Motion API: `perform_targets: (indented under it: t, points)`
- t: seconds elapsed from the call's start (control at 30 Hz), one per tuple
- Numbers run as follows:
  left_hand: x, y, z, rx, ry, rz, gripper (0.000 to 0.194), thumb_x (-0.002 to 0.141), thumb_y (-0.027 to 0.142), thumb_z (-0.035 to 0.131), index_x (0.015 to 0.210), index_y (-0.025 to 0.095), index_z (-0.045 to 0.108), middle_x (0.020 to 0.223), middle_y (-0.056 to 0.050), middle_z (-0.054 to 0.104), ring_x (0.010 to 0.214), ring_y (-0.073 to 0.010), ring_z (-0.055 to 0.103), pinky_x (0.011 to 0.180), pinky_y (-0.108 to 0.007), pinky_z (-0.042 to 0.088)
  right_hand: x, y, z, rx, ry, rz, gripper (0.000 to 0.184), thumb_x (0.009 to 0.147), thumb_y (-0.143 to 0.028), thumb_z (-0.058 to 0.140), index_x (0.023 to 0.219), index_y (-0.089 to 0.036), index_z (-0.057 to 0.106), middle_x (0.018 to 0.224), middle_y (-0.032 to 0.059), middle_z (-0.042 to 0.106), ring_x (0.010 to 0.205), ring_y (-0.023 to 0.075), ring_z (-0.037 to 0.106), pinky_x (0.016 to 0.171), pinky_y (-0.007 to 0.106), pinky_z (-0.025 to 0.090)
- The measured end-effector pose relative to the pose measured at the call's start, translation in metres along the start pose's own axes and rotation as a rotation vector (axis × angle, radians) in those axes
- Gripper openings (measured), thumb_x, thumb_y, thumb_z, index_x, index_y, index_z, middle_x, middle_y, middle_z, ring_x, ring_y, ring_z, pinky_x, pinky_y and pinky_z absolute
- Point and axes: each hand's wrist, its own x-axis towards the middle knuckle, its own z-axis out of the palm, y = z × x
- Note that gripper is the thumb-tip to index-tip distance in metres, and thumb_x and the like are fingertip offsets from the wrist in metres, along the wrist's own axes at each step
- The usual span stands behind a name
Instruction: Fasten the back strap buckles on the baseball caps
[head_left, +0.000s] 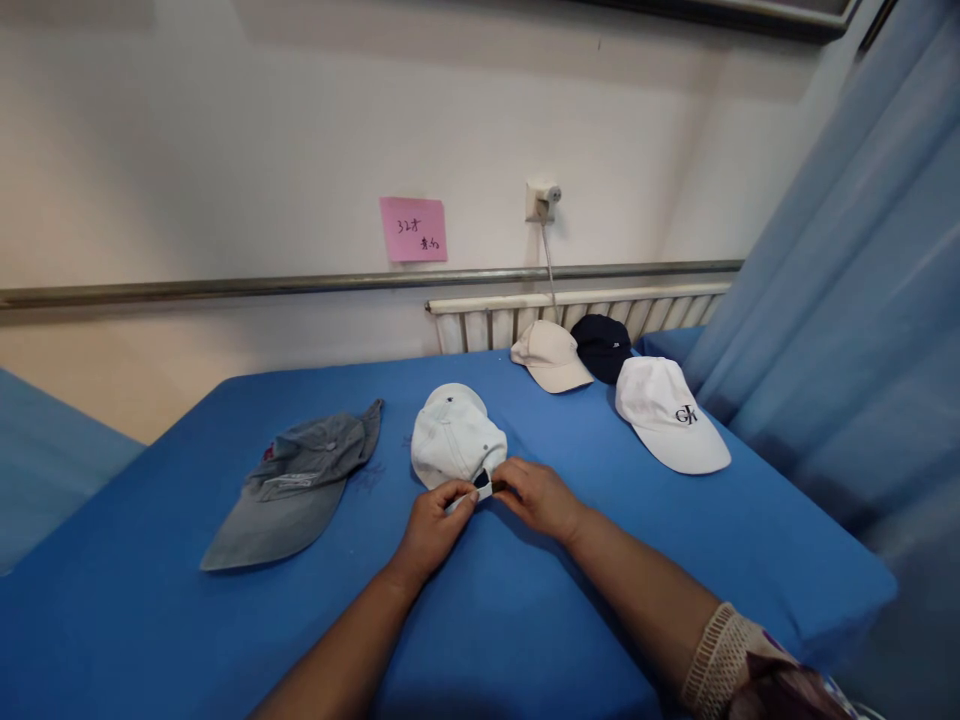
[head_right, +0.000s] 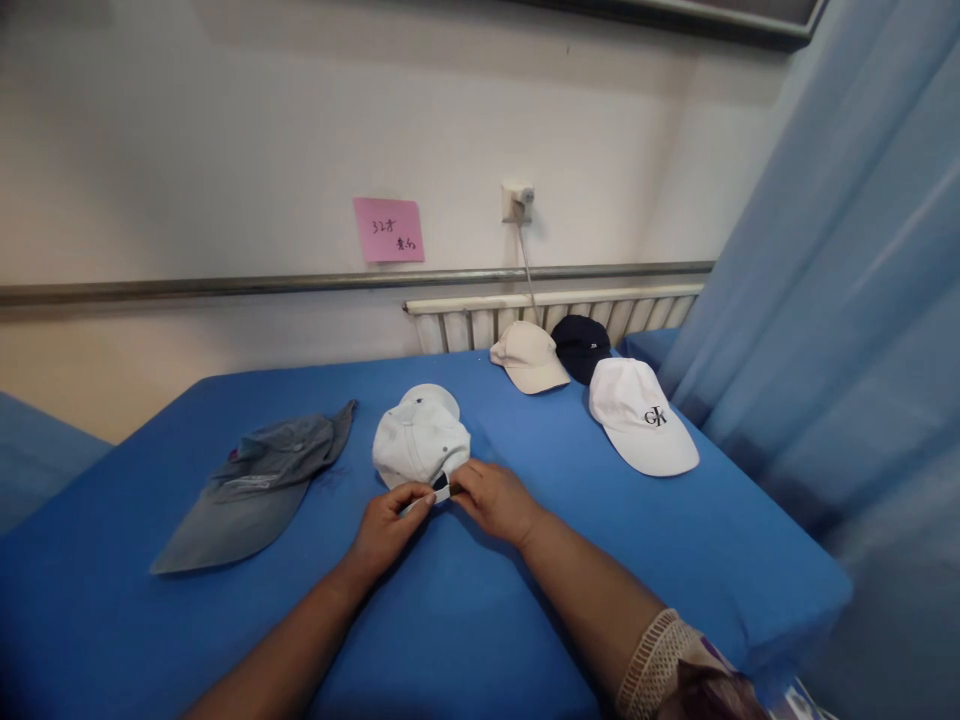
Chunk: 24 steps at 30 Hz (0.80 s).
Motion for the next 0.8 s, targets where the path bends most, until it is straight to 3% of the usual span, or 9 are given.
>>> perform_targets:
  t: [0.33, 0.8]
  points:
    - [0.0010, -0.0014, 0.0009, 0.036, -0.018, -0.016, 0.023, 0.081, 0.038, 0.062, 0.082, 0.020, 0.075, 0.083, -0.001, 0.076, 0.081, -0.0213, 0.068, 0.077, -0.028, 0.050, -0.0010, -0.0014, 0.0004, -0.028, -0.023, 0.001, 0.014, 0.089, -0.016, 0.058, 0.102, -0.023, 0.059, 0.098, 0.0039, 0.065, 0.086, 0.0182, 0.061, 0.077, 0.028, 0.047]
    - [0.0002, -0.0036, 0.0034, 0.113, -0.016, -0.012, 0.025, 0.084, 0.039, 0.058, 0.080, 0.019, 0.071, 0.075, 0.001, 0.071, 0.073, -0.0178, 0.065, 0.069, -0.025, 0.046, -0.0013, -0.0002, 0.0068, -0.035, -0.036, -0.028, 0.015, 0.089, -0.013, 0.058, 0.102, -0.021, 0.058, 0.098, 0.0053, 0.066, 0.087, 0.0187, 0.062, 0.077, 0.028, 0.047]
